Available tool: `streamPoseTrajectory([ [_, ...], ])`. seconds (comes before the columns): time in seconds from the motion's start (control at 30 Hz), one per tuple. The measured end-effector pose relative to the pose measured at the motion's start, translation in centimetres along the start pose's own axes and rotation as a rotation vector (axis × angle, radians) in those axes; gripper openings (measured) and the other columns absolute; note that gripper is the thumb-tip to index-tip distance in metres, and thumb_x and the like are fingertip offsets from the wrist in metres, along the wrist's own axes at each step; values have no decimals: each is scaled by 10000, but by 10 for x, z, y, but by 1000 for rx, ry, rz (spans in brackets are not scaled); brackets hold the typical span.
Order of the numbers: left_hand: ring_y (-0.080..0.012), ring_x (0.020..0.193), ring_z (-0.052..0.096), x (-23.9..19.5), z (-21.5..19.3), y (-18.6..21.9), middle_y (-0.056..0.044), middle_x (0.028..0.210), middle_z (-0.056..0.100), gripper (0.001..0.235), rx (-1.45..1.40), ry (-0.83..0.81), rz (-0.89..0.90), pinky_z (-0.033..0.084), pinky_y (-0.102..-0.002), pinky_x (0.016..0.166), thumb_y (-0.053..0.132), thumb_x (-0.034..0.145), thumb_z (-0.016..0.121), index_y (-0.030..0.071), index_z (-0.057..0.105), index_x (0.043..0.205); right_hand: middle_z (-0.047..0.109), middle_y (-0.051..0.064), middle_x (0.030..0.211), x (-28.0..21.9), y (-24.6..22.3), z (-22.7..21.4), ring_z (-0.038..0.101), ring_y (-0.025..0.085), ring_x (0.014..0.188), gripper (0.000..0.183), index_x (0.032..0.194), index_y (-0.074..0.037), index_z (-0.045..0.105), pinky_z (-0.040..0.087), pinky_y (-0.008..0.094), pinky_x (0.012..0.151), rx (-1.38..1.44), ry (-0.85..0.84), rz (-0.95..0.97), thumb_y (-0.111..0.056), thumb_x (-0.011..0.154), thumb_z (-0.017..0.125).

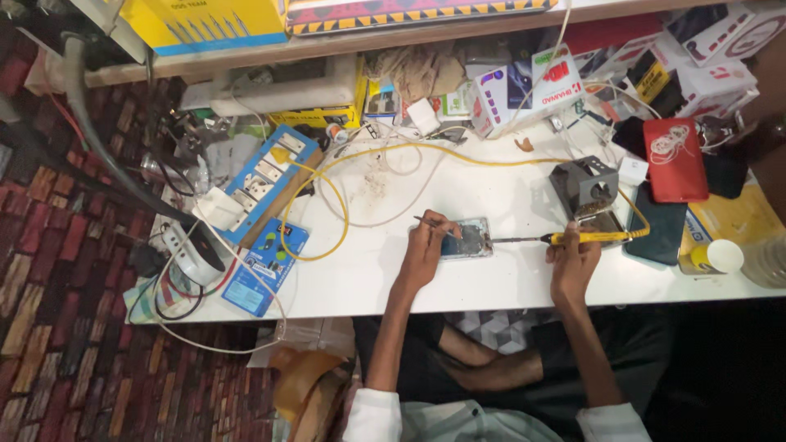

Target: The person uses a soldering iron and tweezers to work on a small circuit board placed on a white table. They repeatedly apply heat to specific points on the board while manipulating components with the tweezers.

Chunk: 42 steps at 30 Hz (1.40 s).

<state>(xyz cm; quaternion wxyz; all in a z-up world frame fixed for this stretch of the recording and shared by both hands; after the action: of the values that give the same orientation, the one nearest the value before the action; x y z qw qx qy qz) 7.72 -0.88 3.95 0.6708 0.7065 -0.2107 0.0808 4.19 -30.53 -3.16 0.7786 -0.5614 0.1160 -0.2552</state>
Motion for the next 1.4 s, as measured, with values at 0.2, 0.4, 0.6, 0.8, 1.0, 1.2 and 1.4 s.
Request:
streamPoseTrajectory([
  [0.2,-123,716,575,-2,0,-2,-83,883,732,158,19,1,-42,487,-287,703,138,1091,496,8,548,1019,484,34,747,0,5,-3,437,109,555,246,1056,-63,441,409,282,525,38,-4,-11,-245,1104,599],
  [0.4,-105,629,521,-1,0,1,-65,859,736,166,41,11,-68,447,-280,609,140,1081,510,11,568,993,478,16,725,-2,1,-3,446,93,562,249,1024,-62,462,415,277,529,-57,23,9,-254,1117,588],
  [0.6,-117,580,457,-3,0,-4,-62,815,721,160,70,-7,-131,403,-295,568,144,1070,511,16,564,990,423,7,693,-4,-5,1,392,88,547,235,1065,-66,473,418,284,535,0,-3,10,-269,1126,573],
  [0.8,-126,678,539,-2,-2,-3,-93,845,725,159,5,20,-37,454,-297,643,118,1082,496,7,561,989,472,20,711,-1,2,-2,432,103,545,265,1012,-58,462,415,287,517,23,30,20,-282,1101,573],
  [1.0,-145,739,636,-1,0,2,-92,876,735,161,11,14,28,498,-302,695,128,1094,469,16,551,1014,456,42,662,-3,-2,-1,472,135,538,352,944,-22,466,400,300,511,-122,32,25,-307,1127,560],
  [1.2,-106,716,588,-4,0,8,-71,887,736,180,22,8,81,465,-282,680,150,1121,452,25,542,1027,471,11,689,-6,-10,4,441,96,553,266,1002,-67,469,444,284,529,-67,4,-16,-299,1094,559],
  [1.4,-81,617,457,-3,2,1,-53,853,719,161,-22,10,-14,401,-269,585,139,1091,469,31,539,994,455,19,687,-5,-8,-2,446,113,521,265,994,-62,476,404,281,494,-44,75,39,-298,1084,556],
])
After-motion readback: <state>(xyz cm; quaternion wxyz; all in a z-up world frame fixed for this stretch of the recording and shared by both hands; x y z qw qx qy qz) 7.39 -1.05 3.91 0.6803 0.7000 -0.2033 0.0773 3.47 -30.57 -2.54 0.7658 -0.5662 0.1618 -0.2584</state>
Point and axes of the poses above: each hand's wrist, its own x-axis towards the middle knuckle, its own z-axis out of the palm, y = z × x, the point moved 8 cm from there along x, towards the middle knuckle
